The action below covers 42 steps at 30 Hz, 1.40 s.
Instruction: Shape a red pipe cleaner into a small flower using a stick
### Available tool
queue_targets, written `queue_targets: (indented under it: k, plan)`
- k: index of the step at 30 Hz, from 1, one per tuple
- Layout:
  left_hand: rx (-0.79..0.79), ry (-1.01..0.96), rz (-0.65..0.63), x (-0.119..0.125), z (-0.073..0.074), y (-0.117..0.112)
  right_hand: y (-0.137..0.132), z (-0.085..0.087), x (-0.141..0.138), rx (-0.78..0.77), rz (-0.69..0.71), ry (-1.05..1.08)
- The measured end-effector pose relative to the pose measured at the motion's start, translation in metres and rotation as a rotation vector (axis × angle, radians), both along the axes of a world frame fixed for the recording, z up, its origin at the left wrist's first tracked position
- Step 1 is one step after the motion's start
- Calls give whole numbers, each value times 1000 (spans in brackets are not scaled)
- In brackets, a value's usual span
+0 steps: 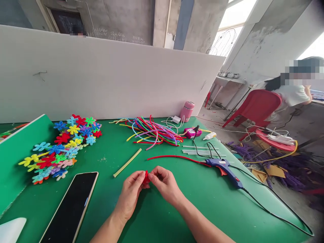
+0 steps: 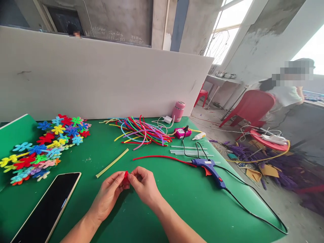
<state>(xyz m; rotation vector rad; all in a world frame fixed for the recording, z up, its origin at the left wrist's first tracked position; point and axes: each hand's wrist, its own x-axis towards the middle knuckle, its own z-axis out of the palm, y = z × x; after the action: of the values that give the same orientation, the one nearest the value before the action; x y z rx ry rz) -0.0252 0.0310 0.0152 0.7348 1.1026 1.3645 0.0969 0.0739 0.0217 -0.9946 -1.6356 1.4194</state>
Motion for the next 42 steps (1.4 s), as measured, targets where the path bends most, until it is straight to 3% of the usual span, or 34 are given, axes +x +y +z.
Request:
queue_targets:
  k: [4,9,13,17,21,26,30,42]
  plan:
    - [50,174,62,0,0,-1,-2,0,-1,88,14,-37]
    - [167,513,165,-1,5,-2,-5,-3,1,231,-65,-25]
    - [324,727,215,-1,3,-3,-7,-6,1,260,-59,-60]
    - [376,846,225,0,0,-3,-7,-8,0,255,-67,-107]
    - [305,802,191,0,-2,-2,-7,-8,0,197,-39,-94]
    - [186,653,120,-1,0,-1,-7,-8,-1,-77,19,93]
    - [182,613,54,0,4,-2,-6,-9,-2,-239,44,240]
    - [228,624,-93,-3,0,-1,-2,-4,0,-393,11,341]
